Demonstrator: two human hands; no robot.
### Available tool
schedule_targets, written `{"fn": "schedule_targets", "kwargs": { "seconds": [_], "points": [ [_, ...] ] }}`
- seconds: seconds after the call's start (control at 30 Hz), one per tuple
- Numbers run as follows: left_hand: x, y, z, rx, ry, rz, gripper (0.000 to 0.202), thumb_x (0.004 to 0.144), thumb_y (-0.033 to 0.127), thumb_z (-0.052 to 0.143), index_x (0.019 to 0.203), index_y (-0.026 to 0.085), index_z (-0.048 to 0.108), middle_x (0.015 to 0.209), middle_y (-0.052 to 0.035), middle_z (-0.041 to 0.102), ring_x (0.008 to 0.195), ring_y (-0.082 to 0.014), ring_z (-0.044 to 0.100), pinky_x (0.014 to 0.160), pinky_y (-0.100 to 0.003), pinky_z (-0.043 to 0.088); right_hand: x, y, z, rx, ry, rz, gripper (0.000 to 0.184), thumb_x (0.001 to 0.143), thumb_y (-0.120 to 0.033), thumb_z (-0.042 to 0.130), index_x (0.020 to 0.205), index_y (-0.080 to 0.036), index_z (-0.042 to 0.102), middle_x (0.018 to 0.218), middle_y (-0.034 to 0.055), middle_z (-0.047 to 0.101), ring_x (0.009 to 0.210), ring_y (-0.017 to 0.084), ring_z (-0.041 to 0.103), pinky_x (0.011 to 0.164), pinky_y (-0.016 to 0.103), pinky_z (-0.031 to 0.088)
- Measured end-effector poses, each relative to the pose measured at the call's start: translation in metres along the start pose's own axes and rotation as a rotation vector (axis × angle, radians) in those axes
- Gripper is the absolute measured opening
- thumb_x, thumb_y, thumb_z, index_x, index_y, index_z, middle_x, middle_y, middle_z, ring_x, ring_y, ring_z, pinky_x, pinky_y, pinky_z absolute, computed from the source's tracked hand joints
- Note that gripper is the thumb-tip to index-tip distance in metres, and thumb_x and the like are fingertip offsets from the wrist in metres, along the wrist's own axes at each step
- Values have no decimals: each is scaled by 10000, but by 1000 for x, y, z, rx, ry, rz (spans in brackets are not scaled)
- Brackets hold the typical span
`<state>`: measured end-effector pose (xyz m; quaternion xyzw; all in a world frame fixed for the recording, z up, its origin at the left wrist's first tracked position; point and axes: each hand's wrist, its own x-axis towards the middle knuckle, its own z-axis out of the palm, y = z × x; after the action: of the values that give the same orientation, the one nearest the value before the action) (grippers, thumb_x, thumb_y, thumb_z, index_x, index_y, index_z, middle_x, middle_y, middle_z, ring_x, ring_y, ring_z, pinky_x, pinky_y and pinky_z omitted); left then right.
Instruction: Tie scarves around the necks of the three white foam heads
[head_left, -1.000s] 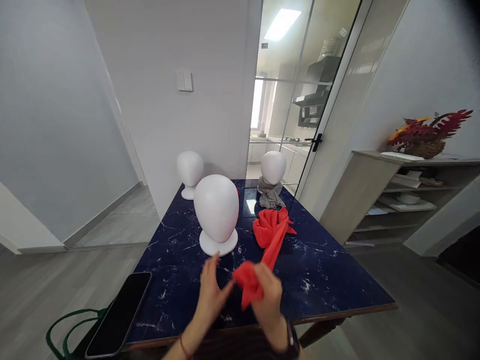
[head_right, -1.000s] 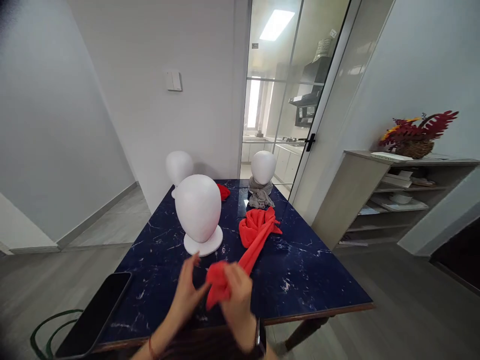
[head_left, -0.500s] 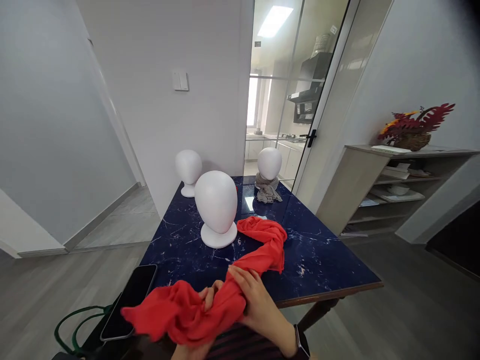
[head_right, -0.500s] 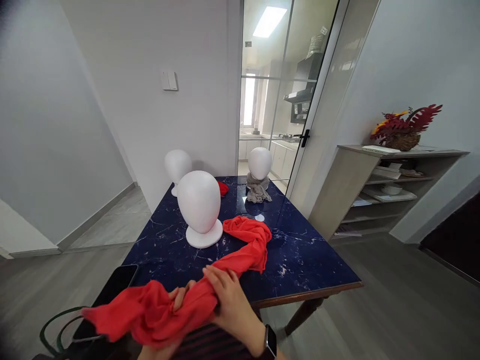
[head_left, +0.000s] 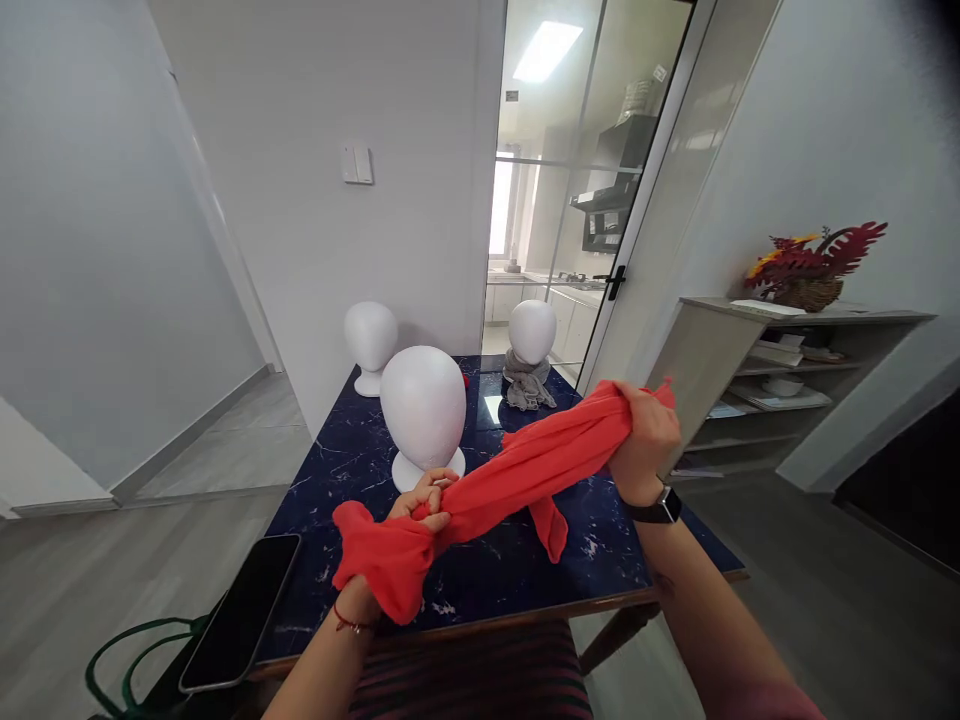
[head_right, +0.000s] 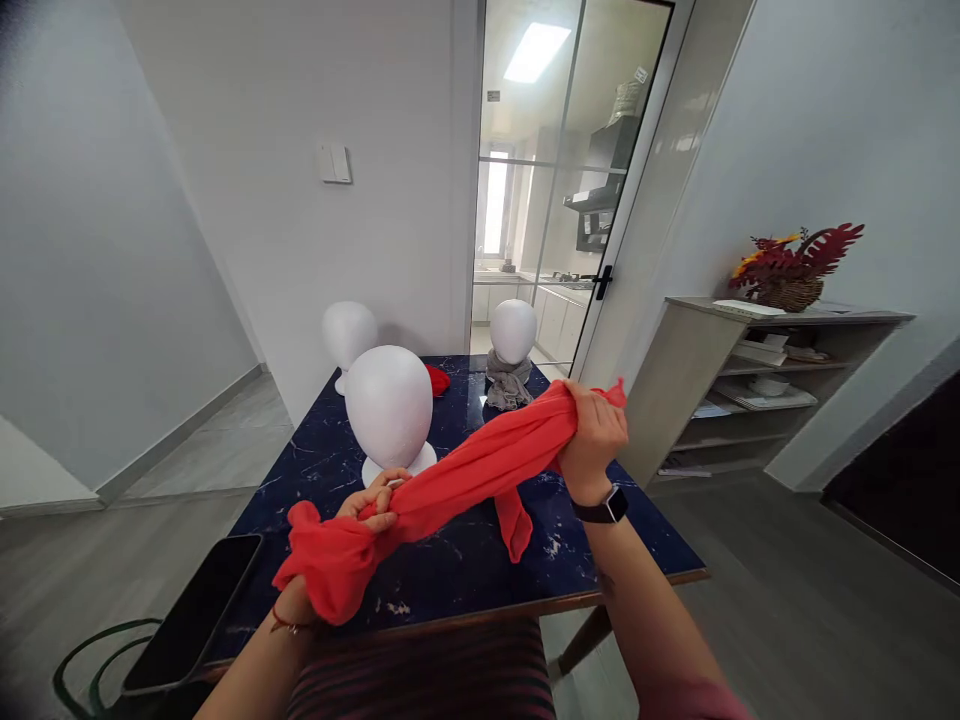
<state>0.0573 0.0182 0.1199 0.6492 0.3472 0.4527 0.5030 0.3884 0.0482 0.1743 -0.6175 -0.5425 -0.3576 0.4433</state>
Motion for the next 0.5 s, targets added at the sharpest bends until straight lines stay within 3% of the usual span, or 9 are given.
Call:
{"fn": "schedule_targets", "kwargs": {
  "seconds": [0.1, 0.17, 0.23, 0.3, 0.4, 0.47, 0.5],
  "points": [
    [8, -15, -8, 32, -69, -4, 94, 657, 237, 543, 697, 203, 465, 887, -32, 584, 851, -197, 559, 794, -320, 449, -33, 15, 14, -8, -216, -69, 374, 871, -121, 372, 1197, -157, 551, 1109, 100, 659, 1044, 221, 564, 872, 350, 353],
    [8, -25, -24, 154, -18, 14, 75, 653, 201, 493, 690, 204, 428, 803, -6, 537, 724, -153, 514, 691, -282, 425, -52, 28, 25, -30, -397, -107, 387, 852, -101, 379, 1183, -191, 559, 1124, 75, 659, 1112, 220, 528, 917, 374, 310],
    [4, -30, -42, 285, 58, 51, 63, 670, 175, 448, 701, 206, 402, 779, 5, 509, 657, -127, 466, 622, -257, 394, -57, 39, 31, -47, -461, -80, 374, 843, -101, 391, 1149, -210, 576, 1113, 69, 664, 1125, 223, 514, 935, 398, 278],
    [0, -28, -59, 412, 118, 107, 60, 703, 161, 420, 739, 208, 411, 819, -4, 524, 691, -130, 479, 631, -252, 396, -45, 44, 30, -52, -397, -19, 369, 836, -105, 402, 1147, -199, 575, 1115, 93, 655, 1097, 232, 523, 925, 406, 279],
    [-7, -19, -74, 618, 185, 162, 85, 754, 141, 385, 771, 206, 438, 889, -28, 554, 772, -145, 517, 712, -274, 424, -16, 47, 27, -47, -149, 112, 351, 839, -144, 413, 1154, -174, 564, 1122, 126, 632, 1059, 252, 537, 894, 398, 323],
    [-13, -16, -79, 733, 192, 157, 126, 781, 134, 369, 800, 207, 469, 896, -31, 567, 783, -151, 535, 744, -287, 440, -6, 51, 28, -15, -10, 209, 343, 843, -198, 419, 1155, -149, 550, 1085, 135, 633, 1010, 254, 558, 850, 373, 377],
    [-17, -17, -81, 772, 166, 146, 151, 797, 136, 364, 832, 209, 492, 923, -36, 578, 811, -157, 550, 771, -295, 449, -7, 55, 31, 5, -5, 240, 345, 841, -219, 422, 1153, -138, 546, 1056, 135, 638, 968, 248, 575, 815, 356, 402]
  ]
}}
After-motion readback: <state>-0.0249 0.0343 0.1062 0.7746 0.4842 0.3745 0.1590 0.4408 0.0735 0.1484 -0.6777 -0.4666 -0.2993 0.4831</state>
